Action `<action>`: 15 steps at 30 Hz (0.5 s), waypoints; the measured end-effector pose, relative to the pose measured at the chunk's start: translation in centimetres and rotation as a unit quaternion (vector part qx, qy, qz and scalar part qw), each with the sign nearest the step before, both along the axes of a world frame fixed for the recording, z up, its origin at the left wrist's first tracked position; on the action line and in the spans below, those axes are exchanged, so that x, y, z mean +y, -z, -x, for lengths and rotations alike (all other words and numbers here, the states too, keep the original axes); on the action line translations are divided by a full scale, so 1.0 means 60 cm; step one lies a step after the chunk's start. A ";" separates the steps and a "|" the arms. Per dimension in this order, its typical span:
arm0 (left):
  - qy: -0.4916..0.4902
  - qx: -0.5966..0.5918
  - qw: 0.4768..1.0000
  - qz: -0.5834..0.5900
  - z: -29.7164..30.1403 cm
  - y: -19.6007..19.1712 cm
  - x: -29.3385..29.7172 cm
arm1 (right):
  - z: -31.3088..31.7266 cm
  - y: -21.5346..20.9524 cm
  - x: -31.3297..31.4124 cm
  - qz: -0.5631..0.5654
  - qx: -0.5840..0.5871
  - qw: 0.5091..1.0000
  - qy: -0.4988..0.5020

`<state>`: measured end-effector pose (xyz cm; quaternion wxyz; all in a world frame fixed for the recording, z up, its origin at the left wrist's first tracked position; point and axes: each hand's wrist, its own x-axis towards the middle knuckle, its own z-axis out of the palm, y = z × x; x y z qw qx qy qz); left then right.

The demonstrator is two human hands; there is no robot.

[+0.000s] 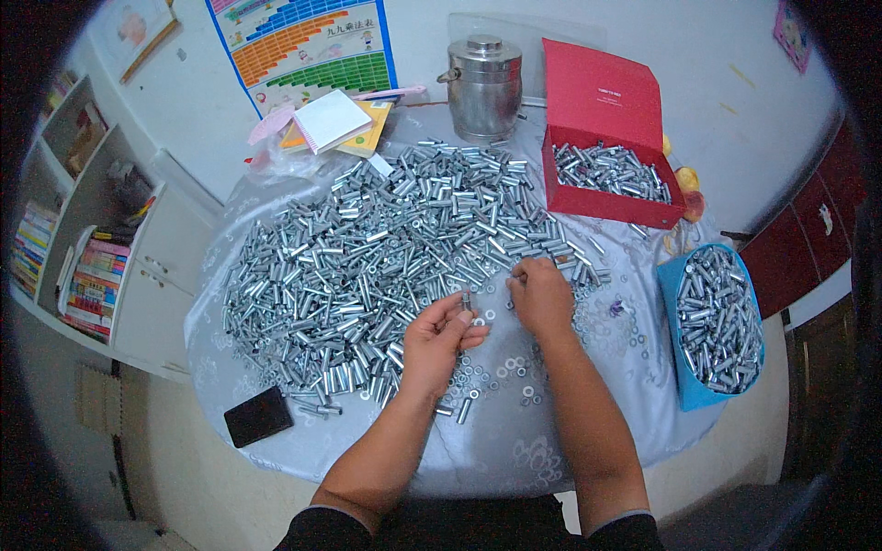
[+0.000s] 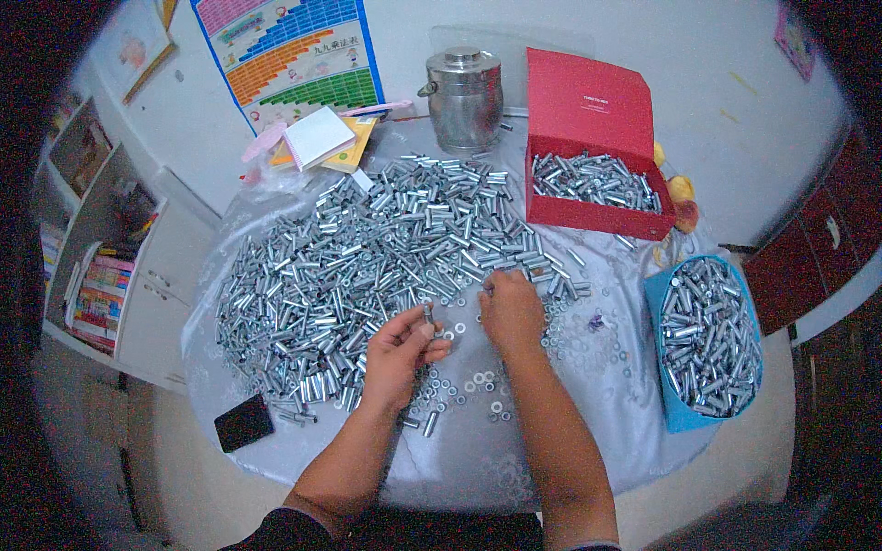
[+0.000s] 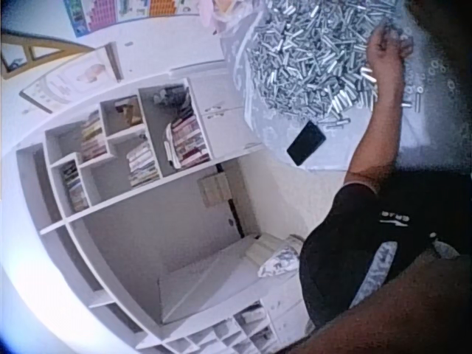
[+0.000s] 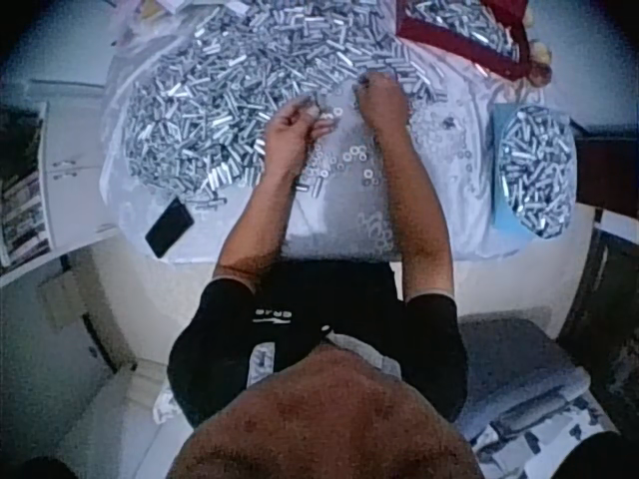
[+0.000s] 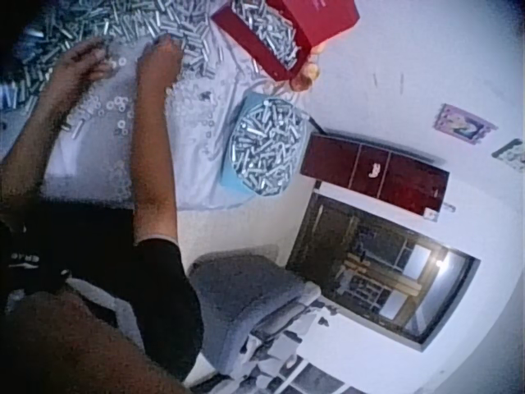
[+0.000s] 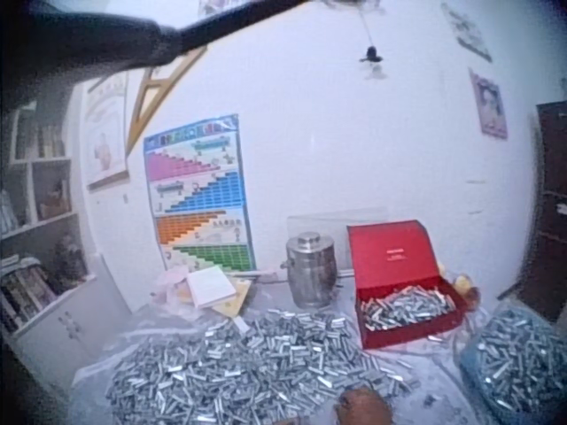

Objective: The person repeatedly picks up small metal sleeves and washers from a large pile on a table, inserts the washers into the sleeves, and places the assembled units into a blue container. The process is continuous and repetitive throughout the clip.

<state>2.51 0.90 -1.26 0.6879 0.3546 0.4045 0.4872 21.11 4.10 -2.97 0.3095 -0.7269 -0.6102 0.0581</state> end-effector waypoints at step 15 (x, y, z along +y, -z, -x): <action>0.073 0.114 0.987 -0.088 -0.009 -0.001 -0.010 | 0.029 -0.067 -0.085 0.047 0.558 0.826 -0.064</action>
